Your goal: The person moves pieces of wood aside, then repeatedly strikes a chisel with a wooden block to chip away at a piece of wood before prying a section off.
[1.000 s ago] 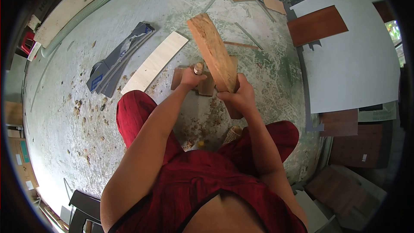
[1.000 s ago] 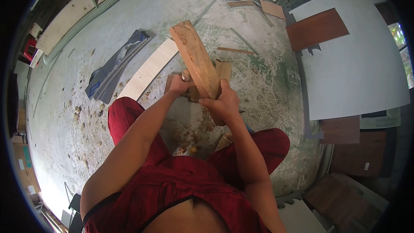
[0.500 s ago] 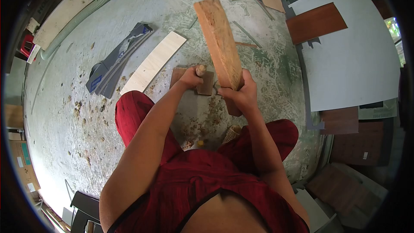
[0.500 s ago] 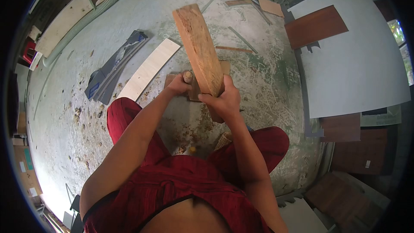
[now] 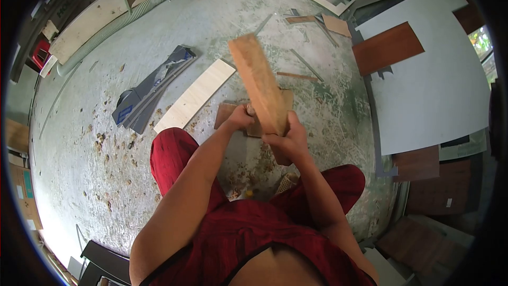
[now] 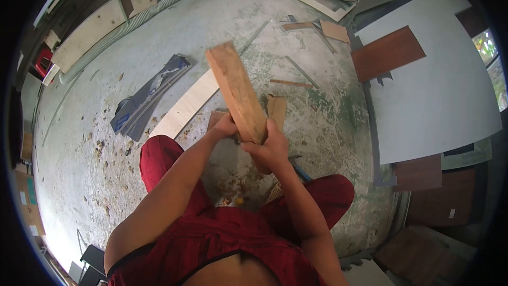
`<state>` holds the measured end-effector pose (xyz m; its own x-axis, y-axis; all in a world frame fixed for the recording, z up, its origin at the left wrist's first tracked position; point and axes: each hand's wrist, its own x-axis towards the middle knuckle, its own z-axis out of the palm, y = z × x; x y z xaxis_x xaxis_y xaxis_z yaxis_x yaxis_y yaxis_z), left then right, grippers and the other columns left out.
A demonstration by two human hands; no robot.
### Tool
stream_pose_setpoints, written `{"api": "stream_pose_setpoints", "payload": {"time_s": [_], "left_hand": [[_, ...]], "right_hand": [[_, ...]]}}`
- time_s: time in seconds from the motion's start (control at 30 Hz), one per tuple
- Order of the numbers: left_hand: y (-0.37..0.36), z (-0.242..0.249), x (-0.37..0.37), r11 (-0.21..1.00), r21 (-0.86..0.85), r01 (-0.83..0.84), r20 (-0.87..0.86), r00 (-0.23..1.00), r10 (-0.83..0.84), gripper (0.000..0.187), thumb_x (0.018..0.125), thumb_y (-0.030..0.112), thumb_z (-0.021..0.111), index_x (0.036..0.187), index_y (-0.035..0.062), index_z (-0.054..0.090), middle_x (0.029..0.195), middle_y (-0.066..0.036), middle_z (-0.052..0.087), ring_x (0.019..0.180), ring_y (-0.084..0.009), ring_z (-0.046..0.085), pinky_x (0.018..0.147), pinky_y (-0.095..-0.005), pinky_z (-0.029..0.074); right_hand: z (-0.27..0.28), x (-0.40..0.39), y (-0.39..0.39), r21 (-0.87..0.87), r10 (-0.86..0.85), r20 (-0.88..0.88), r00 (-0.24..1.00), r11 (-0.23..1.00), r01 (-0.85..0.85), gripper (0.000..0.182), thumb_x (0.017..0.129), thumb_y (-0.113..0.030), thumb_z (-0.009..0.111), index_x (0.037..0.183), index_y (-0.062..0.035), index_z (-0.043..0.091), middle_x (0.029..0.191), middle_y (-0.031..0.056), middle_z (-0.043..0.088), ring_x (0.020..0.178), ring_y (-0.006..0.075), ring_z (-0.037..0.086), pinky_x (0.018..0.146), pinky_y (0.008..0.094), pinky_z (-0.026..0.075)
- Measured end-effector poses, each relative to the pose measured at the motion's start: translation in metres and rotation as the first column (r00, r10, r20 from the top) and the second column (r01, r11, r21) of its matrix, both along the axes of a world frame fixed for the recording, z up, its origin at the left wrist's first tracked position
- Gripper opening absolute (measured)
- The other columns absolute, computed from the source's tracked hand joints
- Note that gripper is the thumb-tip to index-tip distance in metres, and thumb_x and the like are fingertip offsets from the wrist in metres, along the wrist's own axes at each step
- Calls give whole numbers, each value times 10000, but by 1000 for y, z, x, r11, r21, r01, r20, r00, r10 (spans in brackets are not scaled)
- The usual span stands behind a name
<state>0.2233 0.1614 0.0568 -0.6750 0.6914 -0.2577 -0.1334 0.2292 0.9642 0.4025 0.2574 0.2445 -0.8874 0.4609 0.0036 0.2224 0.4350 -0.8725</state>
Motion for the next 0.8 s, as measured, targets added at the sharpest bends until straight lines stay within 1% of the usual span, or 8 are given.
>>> {"api": "stream_pose_setpoints", "payload": {"time_s": [0.03, 0.13, 0.17, 0.23, 0.33, 0.53, 0.73, 0.8], "left_hand": [[-1, 0, -5, 996, -76, 44, 39, 998, -41, 443, 596, -27, 678, 1032, 24, 619, 960, -35, 660, 877, -151, 619, 762, -293, 499], [-4, 6, 1, 997, -41, -61, -4, 998, 61, 401, 605, -23, 676, 999, 33, 630, 932, -22, 665, 847, -142, 621, 745, -284, 500], [-3, 8, 1, 999, -40, -33, -39, 999, 32, 384, 615, -23, 672, 992, 38, 633, 929, -14, 664, 845, -135, 619, 745, -280, 499], [-1, 6, 2, 999, -40, 24, -104, 994, -28, 351, 634, -22, 663, 977, 48, 637, 925, 2, 662, 842, -122, 616, 746, -270, 498], [-6, 1, 4, 975, 191, 112, -13, 994, -111, 312, 696, 41, 757, 988, 45, 647, 959, -1, 679, 878, -74, 610, 777, -257, 499], [-7, -4, -1, 982, 185, 37, 13, 999, -40, 302, 679, -6, 685, 973, 53, 645, 930, -8, 675, 854, -105, 613, 740, -264, 501], [-10, 32, 6, 987, -95, -132, -138, 983, 118, 402, 655, 98, 790, 1022, 38, 638, 961, -47, 680, 846, -126, 626, 766, -295, 500], [-9, 38, 11, 989, -30, -143, -197, 971, 134, 372, 661, 106, 785, 1000, 39, 649, 941, -49, 684, 836, -123, 630, 760, -298, 502]], "right_hand": [[-4, 1, 1, -93, -23, -157, 987, 996, 8, 631, 518, -286, 820, 977, -20, 480, 873, 167, 626, 803, 290, 623, 726, 357, 487], [-7, 6, 1, 36, -102, -156, 982, 993, 109, 666, 524, -383, 789, 1004, -32, 489, 847, 187, 632, 824, 351, 623, 718, 412, 470], [-8, 3, 2, 133, -53, 42, 998, 990, 47, 669, 521, -391, 788, 999, -31, 488, 848, 186, 632, 826, 353, 623, 723, 411, 470], [-12, 0, 7, 280, -13, 438, 899, 952, -123, 676, 516, -408, 788, 990, -31, 487, 851, 185, 632, 831, 357, 622, 731, 408, 468], [-17, -3, 7, 188, -16, 351, 936, 981, -54, 680, 514, -412, 788, 989, -28, 490, 853, 186, 632, 831, 358, 623, 734, 406, 468], [-8, -4, 9, 82, -45, 167, 985, 996, 31, 601, 485, -338, 830, 872, -16, 502, 798, 156, 606, 738, 284, 606, 665, 361, 465], [-17, -6, 13, 60, -75, 194, 978, 996, 65, 612, 486, -348, 831, 887, -10, 515, 792, 155, 602, 739, 274, 603, 662, 357, 463], [-11, -6, 12, 91, -61, 202, 977, 995, 43, 620, 490, -358, 828, 900, -10, 521, 795, 159, 604, 744, 287, 604, 668, 360, 463]]}}
